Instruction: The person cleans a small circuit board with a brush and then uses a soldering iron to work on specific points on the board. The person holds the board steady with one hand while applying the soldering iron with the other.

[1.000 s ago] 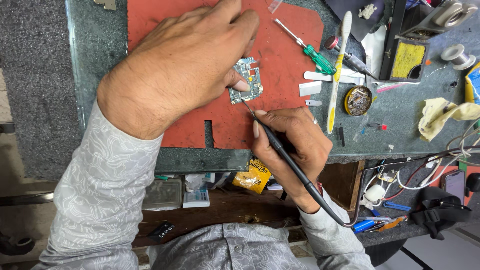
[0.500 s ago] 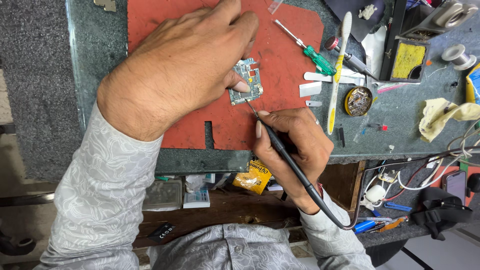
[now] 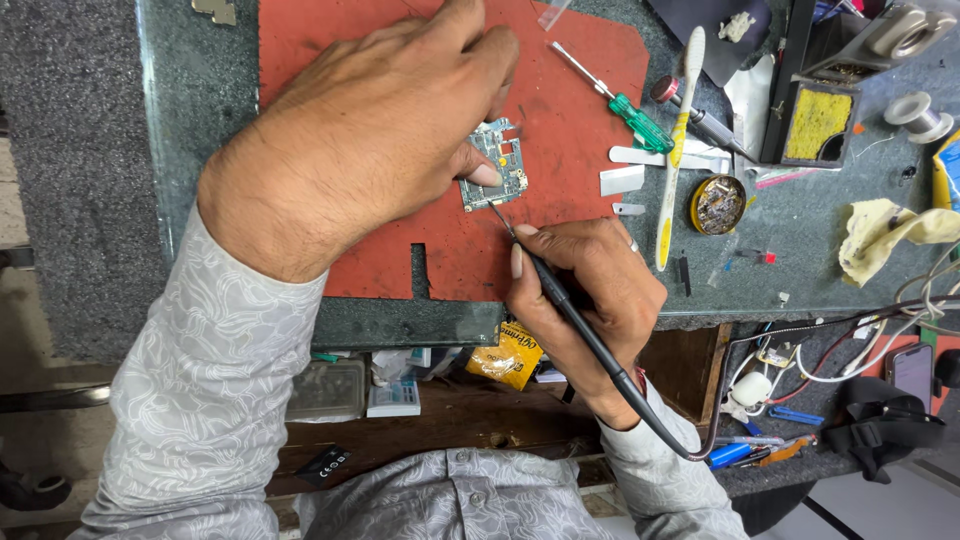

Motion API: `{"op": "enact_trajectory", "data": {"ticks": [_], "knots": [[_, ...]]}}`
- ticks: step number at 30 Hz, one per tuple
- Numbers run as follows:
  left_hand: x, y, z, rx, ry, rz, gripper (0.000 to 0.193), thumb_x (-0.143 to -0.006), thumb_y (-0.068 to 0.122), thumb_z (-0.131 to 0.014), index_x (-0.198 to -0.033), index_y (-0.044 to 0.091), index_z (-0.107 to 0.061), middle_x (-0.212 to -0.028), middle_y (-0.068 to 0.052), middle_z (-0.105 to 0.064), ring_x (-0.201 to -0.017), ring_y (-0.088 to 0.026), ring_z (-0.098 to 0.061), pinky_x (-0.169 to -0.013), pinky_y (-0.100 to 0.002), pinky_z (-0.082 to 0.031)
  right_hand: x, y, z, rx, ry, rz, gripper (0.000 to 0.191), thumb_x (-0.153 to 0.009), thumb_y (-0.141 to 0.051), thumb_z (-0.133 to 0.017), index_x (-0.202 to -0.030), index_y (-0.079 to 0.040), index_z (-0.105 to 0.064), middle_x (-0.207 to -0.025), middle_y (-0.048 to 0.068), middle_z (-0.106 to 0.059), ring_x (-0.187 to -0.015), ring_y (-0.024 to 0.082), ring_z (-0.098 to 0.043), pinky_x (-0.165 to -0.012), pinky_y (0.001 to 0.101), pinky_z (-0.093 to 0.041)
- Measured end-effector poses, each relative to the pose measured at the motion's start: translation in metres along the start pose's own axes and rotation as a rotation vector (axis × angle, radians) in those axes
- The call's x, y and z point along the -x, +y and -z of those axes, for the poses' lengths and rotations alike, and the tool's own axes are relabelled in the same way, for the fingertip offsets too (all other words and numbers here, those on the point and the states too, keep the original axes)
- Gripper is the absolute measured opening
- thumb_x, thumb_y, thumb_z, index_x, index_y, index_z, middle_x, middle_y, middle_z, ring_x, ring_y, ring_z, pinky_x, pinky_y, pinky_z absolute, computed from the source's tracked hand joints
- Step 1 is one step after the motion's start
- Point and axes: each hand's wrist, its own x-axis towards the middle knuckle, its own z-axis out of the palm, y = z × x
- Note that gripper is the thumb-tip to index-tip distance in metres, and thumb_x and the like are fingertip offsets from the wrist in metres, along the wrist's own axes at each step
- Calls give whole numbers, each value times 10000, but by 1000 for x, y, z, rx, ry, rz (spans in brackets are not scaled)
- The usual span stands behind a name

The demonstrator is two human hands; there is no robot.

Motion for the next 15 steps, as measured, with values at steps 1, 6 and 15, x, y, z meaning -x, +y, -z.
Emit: {"op": "enact_trajectory", "data": {"ticks": [1, 6, 15], "knots": [[0, 1, -1, 3, -6, 7, 465, -774, 130, -861, -1087, -22, -553, -1165, -188, -576, -1043, -396, -652, -798, -515, -551, 0, 0, 0, 4, 3, -7, 182, -883, 43, -807, -1022, -3, -700, -959, 103, -726, -860, 211, -711, -750, 287, -545], [-1, 0, 0, 12, -17, 15, 478, -767, 149, -865, -1085, -23, -553, -1152, -188, -577, -1028, -398, -654, -780, -519, -548, 0, 0, 0, 3, 8, 0, 184, -880, 41, -810, -1018, -2, -696, -956, 106, -723, -860, 214, -709, -743, 284, -543], [-1, 1, 0, 18, -7, 14, 456, -778, 149, -863, -1069, -22, -556, -1146, -182, -582, -1021, -395, -658, -778, -515, -549, 1, 1, 0, 15, 23, -16, 182, -881, 45, -810, -1021, 7, -699, -957, 112, -722, -851, 212, -702, -726, 276, -536]]}}
